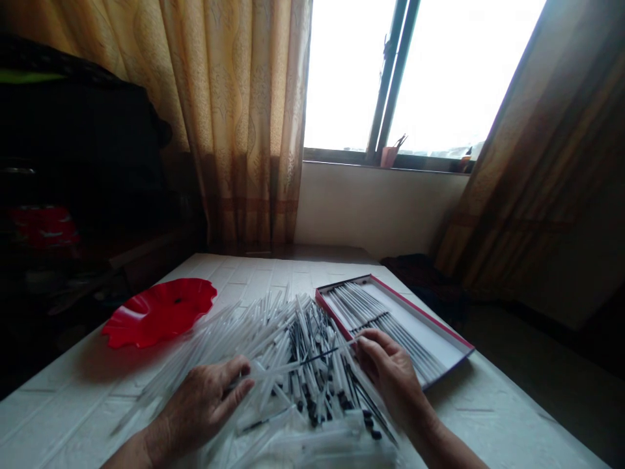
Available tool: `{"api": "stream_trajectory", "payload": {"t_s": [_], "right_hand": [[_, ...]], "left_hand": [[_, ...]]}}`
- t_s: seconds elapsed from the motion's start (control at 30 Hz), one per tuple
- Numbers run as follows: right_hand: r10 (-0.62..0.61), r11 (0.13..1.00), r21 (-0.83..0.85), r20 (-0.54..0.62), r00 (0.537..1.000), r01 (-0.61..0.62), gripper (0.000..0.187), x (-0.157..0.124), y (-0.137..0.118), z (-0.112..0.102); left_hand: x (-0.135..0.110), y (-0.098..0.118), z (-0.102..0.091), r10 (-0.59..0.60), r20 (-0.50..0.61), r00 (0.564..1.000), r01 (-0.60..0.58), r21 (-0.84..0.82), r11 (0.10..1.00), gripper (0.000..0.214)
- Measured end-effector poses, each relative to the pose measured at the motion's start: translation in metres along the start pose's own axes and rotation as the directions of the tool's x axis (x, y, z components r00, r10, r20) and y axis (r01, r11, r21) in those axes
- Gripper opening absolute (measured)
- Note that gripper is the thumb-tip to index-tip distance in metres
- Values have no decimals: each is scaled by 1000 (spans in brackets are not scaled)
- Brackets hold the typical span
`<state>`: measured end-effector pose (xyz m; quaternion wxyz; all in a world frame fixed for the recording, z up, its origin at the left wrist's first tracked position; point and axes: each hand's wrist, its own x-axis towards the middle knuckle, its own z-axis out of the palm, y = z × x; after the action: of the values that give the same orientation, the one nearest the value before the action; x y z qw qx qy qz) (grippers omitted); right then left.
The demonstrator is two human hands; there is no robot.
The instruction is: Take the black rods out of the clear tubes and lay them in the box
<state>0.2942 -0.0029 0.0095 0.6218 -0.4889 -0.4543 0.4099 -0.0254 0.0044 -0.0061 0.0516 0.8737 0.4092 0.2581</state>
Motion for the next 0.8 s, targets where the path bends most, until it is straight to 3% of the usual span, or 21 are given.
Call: {"api": "stream_trajectory", "payload": {"t_s": [0.17, 0.3, 0.5, 0.7, 0.8], "right_hand": [[-30, 998, -51, -53, 998, 28, 26, 13, -5, -18], [-54, 989, -141, -25, 998, 50, 22, 21, -8, -27], [-45, 957, -282, 96, 994, 70, 20, 18, -2, -18], [-42, 946, -314, 120, 992, 78, 40, 18, 12, -12], [-64, 943, -315, 142, 988, 107, 39, 15, 8, -10]], "left_hand": [[-1, -3, -2, -27, -20, 999, 27, 10, 1000, 23], [-1, -4, -1, -33, -26, 999, 33, 10, 999, 22], [0, 0, 3, 5, -15, 1000, -5, -19, 1000, 22], [-2, 7, 10, 45, -19, 999, -46, -77, 996, 16], [-5, 11, 13, 44, -25, 999, -46, -115, 992, 14]]}}
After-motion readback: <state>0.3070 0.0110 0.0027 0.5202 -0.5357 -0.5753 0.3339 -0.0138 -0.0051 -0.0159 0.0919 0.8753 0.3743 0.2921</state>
